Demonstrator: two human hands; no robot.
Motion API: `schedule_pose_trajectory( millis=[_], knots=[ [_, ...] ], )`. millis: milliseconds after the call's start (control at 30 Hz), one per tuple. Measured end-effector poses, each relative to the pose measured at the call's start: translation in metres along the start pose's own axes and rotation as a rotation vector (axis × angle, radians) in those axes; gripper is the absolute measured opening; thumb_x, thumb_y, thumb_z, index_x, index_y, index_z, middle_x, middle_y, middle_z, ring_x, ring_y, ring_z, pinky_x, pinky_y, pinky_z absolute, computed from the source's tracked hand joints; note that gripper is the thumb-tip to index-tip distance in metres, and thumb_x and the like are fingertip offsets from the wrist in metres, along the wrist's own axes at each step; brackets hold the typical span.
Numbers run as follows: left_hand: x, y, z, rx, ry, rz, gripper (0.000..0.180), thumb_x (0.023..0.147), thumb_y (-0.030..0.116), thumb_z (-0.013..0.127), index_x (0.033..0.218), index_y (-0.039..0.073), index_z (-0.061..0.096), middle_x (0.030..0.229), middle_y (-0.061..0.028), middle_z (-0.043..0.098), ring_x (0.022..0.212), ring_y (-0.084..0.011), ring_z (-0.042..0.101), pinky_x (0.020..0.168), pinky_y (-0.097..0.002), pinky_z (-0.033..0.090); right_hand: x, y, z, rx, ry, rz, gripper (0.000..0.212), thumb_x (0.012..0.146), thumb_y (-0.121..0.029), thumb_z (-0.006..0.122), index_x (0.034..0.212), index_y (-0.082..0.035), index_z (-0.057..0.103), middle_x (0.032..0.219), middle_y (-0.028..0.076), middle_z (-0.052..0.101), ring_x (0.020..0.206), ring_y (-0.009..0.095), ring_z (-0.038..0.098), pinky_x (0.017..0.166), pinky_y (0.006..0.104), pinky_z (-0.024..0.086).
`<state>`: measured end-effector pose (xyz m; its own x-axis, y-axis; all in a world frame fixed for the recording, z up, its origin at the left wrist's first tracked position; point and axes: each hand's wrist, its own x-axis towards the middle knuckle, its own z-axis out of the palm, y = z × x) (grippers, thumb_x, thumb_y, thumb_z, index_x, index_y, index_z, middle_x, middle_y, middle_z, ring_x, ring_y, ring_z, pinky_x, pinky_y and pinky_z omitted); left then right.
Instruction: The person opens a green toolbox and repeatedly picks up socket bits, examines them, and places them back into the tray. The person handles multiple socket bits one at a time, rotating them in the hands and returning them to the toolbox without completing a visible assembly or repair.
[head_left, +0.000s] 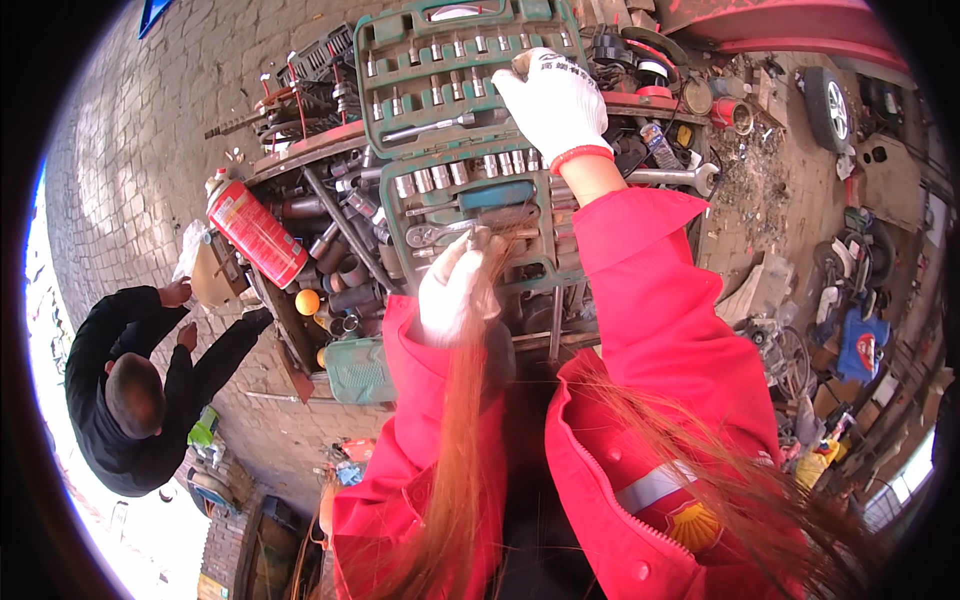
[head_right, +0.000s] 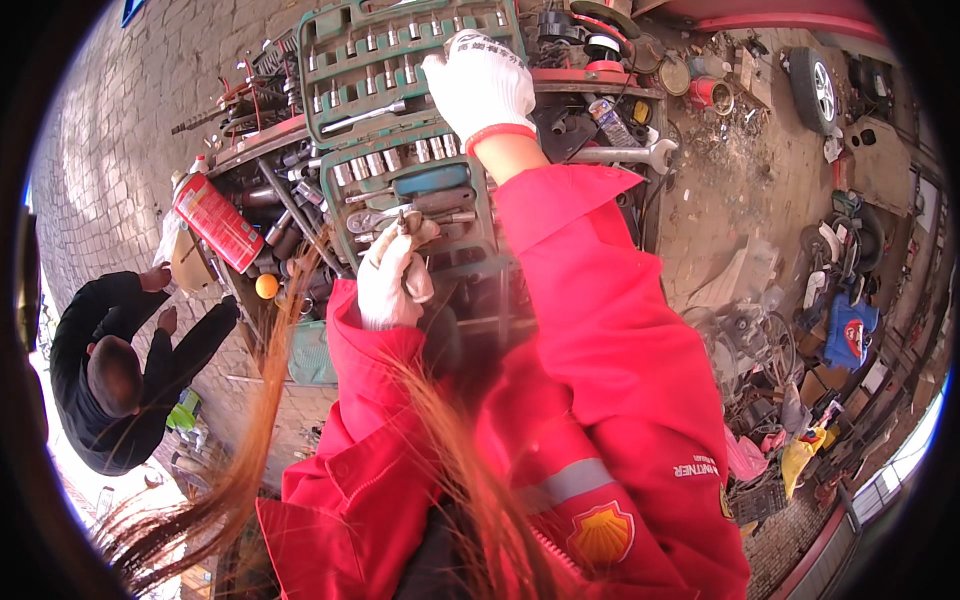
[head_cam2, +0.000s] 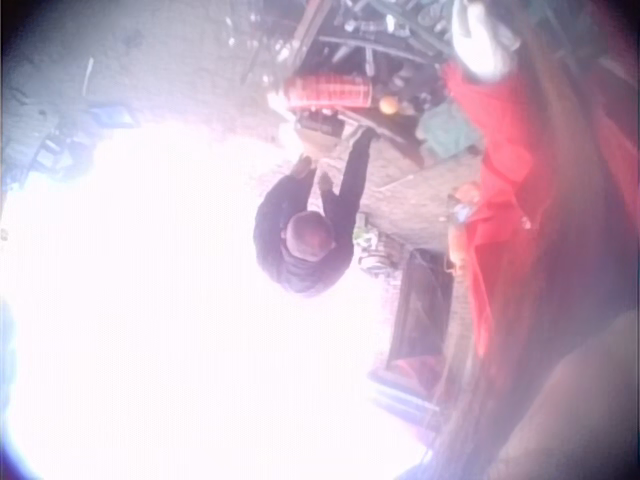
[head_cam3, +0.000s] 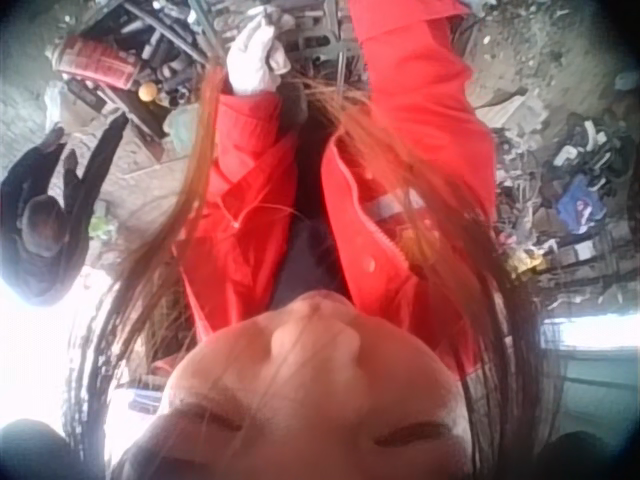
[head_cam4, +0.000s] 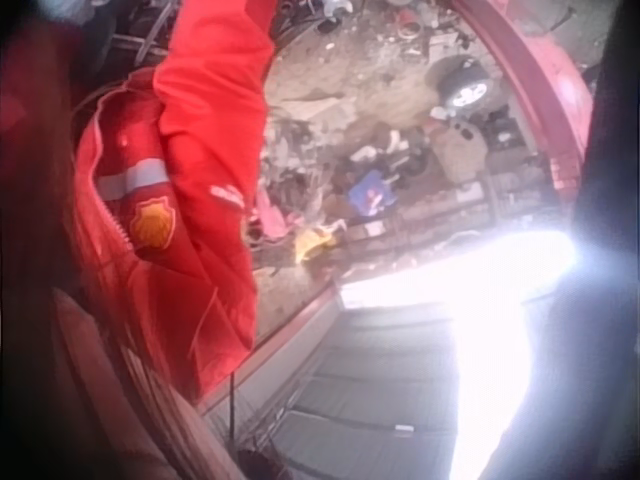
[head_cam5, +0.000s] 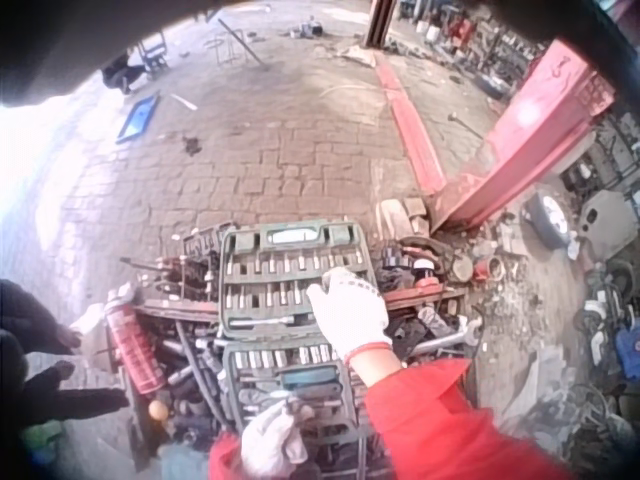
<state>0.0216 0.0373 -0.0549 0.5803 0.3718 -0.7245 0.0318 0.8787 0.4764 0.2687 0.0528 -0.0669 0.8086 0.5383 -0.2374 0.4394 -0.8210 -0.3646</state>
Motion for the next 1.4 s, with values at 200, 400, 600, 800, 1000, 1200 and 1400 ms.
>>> schedule_pose_trajectory(
  millis=[200, 400, 600, 800, 1000, 1200, 1400],
  knots=[
    [0.001, -0.002, -0.001, -0.035, -0.016, -0.002, 0.034, 0.094, 0.022, 0.062, 0.121, 0.002, 0.06, 0.105, -0.0106, 0.071, 0.043, -0.0052, 0.041, 0.039, -0.0211, 0.029, 0.002, 0.012, 0.003, 0.304, 0.087, 0.025, 0.038, 0.081, -0.045, 0.066, 0.096, -0.011, 0.072, 0.096, 0.012, 0.072, 0.092, 0.031, 0.069, 0.082, 0.0415, 0.054],
    [0.001, -0.003, -0.002, -0.054, -0.012, -0.014, 0.033, 0.094, 0.018, 0.061, 0.122, 0.001, 0.06, 0.105, -0.0118, 0.07, 0.044, -0.0053, 0.042, 0.04, -0.0207, 0.031, -0.01, 0.015, -0.005, 0.867, 0.303, -0.079, 0.02, 0.09, -0.023, 0.071, 0.097, -0.005, 0.066, 0.081, -0.001, 0.067, 0.066, 0.008, 0.059, 0.063, 0.0223, 0.048],
    [-0.016, 0.013, 0.011, -0.134, -0.014, 0.003, 0.032, 0.095, 0.016, 0.059, 0.123, 0.001, 0.058, 0.101, -0.0118, 0.07, 0.044, -0.0049, 0.043, 0.041, -0.0196, 0.031, -0.103, 0.013, -0.04, 1.611, -0.311, 0.077, 0.015, 0.093, -0.015, 0.068, 0.098, -0.002, 0.063, 0.082, 0.003, 0.066, 0.046, 0.003, 0.046, 0.039, 0.0195, 0.033],
    [-0.054, 0.043, 0.041, -0.025, -0.01, 0.09, 0.039, 0.097, 0.018, 0.056, 0.128, -0.003, 0.052, 0.09, -0.0131, 0.069, 0.042, -0.0096, 0.045, 0.041, -0.0228, 0.034, -0.161, 0.0, -0.057, 1.759, -0.416, 0.289, 0.014, 0.092, -0.012, 0.067, 0.1, -0.001, 0.064, 0.082, 0.004, 0.066, 0.049, 0.005, 0.048, 0.041, 0.0201, 0.034],
    [-0.071, 0.049, 0.056, -0.053, -0.017, 0.148, 0.043, 0.094, 0.012, 0.06, 0.131, -0.009, 0.053, 0.078, -0.0074, 0.062, 0.048, -0.0084, 0.048, 0.045, -0.0225, 0.038, -0.178, -0.005, -0.067, 1.599, -0.449, 0.095, 0.017, 0.091, -0.01, 0.067, 0.104, 0.0, 0.064, 0.098, 0.007, 0.068, 0.073, 0.009, 0.061, 0.065, 0.0232, 0.05],
    [-0.077, 0.045, 0.058, -0.021, 0.066, 0.232, 0.041, 0.092, 0.003, 0.062, 0.13, -0.008, 0.054, 0.092, -0.0102, 0.066, 0.054, -0.0076, 0.052, 0.049, -0.0207, 0.04, -0.184, -0.008, -0.069, 1.392, -0.394, -0.09, 0.019, 0.091, -0.008, 0.065, 0.106, 0.003, 0.067, 0.104, 0.011, 0.069, 0.095, 0.018, 0.065, 0.083, 0.029, 0.053],
    [-0.086, 0.044, 0.063, 0.068, 0.153, 0.317, 0.042, 0.09, -0.002, 0.06, 0.131, -0.008, 0.053, 0.097, -0.0127, 0.066, 0.057, -0.0078, 0.053, 0.051, -0.0208, 0.041, -0.181, -0.011, -0.078, 1.142, -0.311, -0.165, 0.02, 0.087, -0.011, 0.069, 0.101, 0.004, 0.07, 0.1, 0.013, 0.07, 0.095, 0.019, 0.066, 0.083, 0.0308, 0.053]
  ],
)
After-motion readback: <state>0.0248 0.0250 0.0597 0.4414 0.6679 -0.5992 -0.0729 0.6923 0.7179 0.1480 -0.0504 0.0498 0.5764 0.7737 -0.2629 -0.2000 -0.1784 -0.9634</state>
